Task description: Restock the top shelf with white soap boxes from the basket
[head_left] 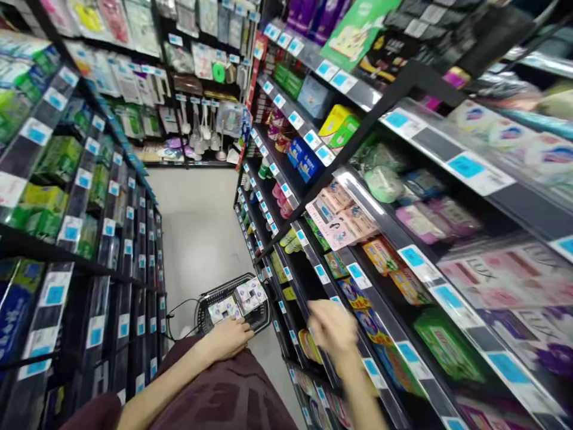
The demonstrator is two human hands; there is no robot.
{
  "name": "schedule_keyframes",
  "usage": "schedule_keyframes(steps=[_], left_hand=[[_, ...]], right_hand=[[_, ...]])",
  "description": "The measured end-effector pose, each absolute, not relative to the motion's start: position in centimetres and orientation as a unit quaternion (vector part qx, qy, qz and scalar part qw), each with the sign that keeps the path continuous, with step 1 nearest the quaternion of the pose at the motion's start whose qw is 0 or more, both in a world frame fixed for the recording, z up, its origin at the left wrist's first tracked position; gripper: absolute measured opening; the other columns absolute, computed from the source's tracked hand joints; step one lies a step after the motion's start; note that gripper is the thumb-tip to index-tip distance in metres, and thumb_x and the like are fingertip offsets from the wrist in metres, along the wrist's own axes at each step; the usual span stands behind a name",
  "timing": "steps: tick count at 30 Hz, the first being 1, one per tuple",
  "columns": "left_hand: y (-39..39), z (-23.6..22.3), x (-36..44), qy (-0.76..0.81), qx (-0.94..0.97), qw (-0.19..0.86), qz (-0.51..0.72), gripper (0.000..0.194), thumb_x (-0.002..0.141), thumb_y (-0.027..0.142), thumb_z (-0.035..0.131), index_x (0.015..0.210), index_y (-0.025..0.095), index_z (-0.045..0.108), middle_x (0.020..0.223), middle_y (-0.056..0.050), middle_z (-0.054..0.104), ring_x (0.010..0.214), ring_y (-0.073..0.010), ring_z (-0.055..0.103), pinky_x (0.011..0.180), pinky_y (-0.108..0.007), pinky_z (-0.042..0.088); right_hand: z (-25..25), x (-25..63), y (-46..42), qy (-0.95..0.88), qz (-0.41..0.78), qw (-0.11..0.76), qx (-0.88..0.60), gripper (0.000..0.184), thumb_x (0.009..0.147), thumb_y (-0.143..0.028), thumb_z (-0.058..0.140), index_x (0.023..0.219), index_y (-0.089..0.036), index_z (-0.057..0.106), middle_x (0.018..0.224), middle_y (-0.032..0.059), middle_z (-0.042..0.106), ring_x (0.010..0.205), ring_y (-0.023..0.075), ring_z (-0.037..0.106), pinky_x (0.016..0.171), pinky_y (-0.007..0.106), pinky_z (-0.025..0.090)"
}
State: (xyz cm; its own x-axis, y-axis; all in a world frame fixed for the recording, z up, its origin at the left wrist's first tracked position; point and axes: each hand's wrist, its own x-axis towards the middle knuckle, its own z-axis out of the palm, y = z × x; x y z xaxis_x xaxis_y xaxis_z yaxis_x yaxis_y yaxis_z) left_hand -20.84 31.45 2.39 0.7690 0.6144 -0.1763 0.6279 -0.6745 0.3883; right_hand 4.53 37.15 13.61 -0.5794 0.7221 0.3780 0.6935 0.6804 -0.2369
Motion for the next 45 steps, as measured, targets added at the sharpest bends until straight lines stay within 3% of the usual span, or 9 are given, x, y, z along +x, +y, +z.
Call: schedule_keyframes(steps=[3,6,11,16,20,26,31,36,45], left_hand=[[30.4,2.2,-21.4,0.373,0.904,0.208,-0.014,0.011,0.095,0.020,0.065,0.105,0.017,0.069,0.095,-0.010,0.073,0.094,-0.0276,0.069,0.079,-0.036,0.050],[29.4,2.5,-22.4,0.404,0.890,0.210,-0.021,0.011,0.095,0.022,0.066,0.105,0.017,0.069,0.095,-0.010,0.073,0.094,-0.0286,0.069,0.080,-0.037,0.050],[28.9,1.9,-23.0,0.411,0.880,0.224,-0.082,0.013,0.093,0.018,0.067,0.105,0.014,0.070,0.099,-0.012,0.074,0.097,-0.0309,0.069,0.081,-0.040,0.052],[29.1,0.2,-22.5,0.355,0.896,0.250,-0.087,0.014,0.093,0.022,0.069,0.105,0.015,0.070,0.097,-0.012,0.073,0.092,-0.0284,0.069,0.077,-0.037,0.050],[29.1,-0.8,-23.1,0.357,0.878,0.286,-0.138,0.018,0.096,0.024,0.066,0.109,0.013,0.069,0.102,-0.013,0.073,0.098,-0.0305,0.069,0.081,-0.040,0.051],[28.8,-1.4,-26.2,0.443,0.820,0.322,-0.166,0.023,0.099,0.016,0.054,0.116,0.012,0.068,0.107,-0.016,0.072,0.103,-0.0342,0.067,0.087,-0.046,0.053],[27.0,-4.6,-28.3,0.527,0.737,0.380,-0.189,0.038,0.102,0.012,0.041,0.131,0.016,0.065,0.123,-0.015,0.070,0.117,-0.0350,0.064,0.098,-0.054,0.052],[25.7,-11.1,-27.8,0.536,0.652,0.478,-0.244,0.045,0.102,0.011,0.039,0.142,0.018,0.059,0.139,-0.015,0.064,0.133,-0.0351,0.056,0.111,-0.057,0.045],[26.6,-19.9,-24.5,0.514,0.630,0.568,-0.131,0.043,0.101,0.011,0.039,0.134,0.017,0.064,0.120,-0.016,0.070,0.113,-0.0374,0.065,0.097,-0.059,0.053]], right_hand=[[3.1,0.8,32.1,-0.863,0.069,0.146,-0.478,0.048,0.096,-0.029,0.039,0.139,-0.043,0.055,0.102,0.0068,0.077,0.088,0.0342,0.076,0.063,0.053,0.066],[-4.1,-1.7,27.4,-0.834,0.139,0.072,-0.529,0.046,0.094,-0.019,0.033,0.127,-0.036,0.059,0.091,0.0081,0.077,0.080,0.0327,0.078,0.050,0.047,0.062],[-7.7,-1.4,25.0,-0.765,0.211,0.172,-0.584,0.043,0.095,-0.010,0.020,0.107,-0.026,0.057,0.065,-0.0008,0.066,0.061,0.0242,0.074,0.044,0.035,0.055],[-10.7,1.7,28.4,-0.627,0.246,0.263,-0.691,0.026,0.096,-0.029,0.029,0.086,-0.018,0.051,0.060,-0.0048,0.052,0.055,0.0204,0.067,0.052,0.036,0.056],[-14.8,2.1,30.8,-0.536,0.288,0.255,-0.752,0.027,0.086,-0.043,0.041,0.087,-0.017,0.051,0.066,-0.0028,0.055,0.058,0.0198,0.065,0.059,0.037,0.057],[-23.1,-1.2,35.1,-0.443,0.330,0.176,-0.815,0.053,0.071,-0.044,0.064,0.114,-0.013,0.057,0.101,0.0146,0.072,0.083,0.0236,0.068,0.077,0.034,0.055],[-32.2,-4.4,39.2,-0.413,0.343,0.129,-0.834,0.086,0.060,-0.032,0.077,0.138,-0.006,0.049,0.131,0.0266,0.063,0.121,0.0376,0.057,0.100,0.045,0.046],[-40.9,-6.5,41.4,-0.432,0.338,0.104,-0.830,0.097,0.061,-0.029,0.081,0.147,-0.007,0.042,0.143,0.0279,0.053,0.134,0.0404,0.047,0.108,0.047,0.039],[-47.6,-6.1,41.5,-0.472,0.275,0.083,-0.833,0.056,0.070,-0.023,0.071,0.122,-0.009,0.053,0.122,0.0244,0.061,0.121,0.0386,0.051,0.105,0.049,0.037]])
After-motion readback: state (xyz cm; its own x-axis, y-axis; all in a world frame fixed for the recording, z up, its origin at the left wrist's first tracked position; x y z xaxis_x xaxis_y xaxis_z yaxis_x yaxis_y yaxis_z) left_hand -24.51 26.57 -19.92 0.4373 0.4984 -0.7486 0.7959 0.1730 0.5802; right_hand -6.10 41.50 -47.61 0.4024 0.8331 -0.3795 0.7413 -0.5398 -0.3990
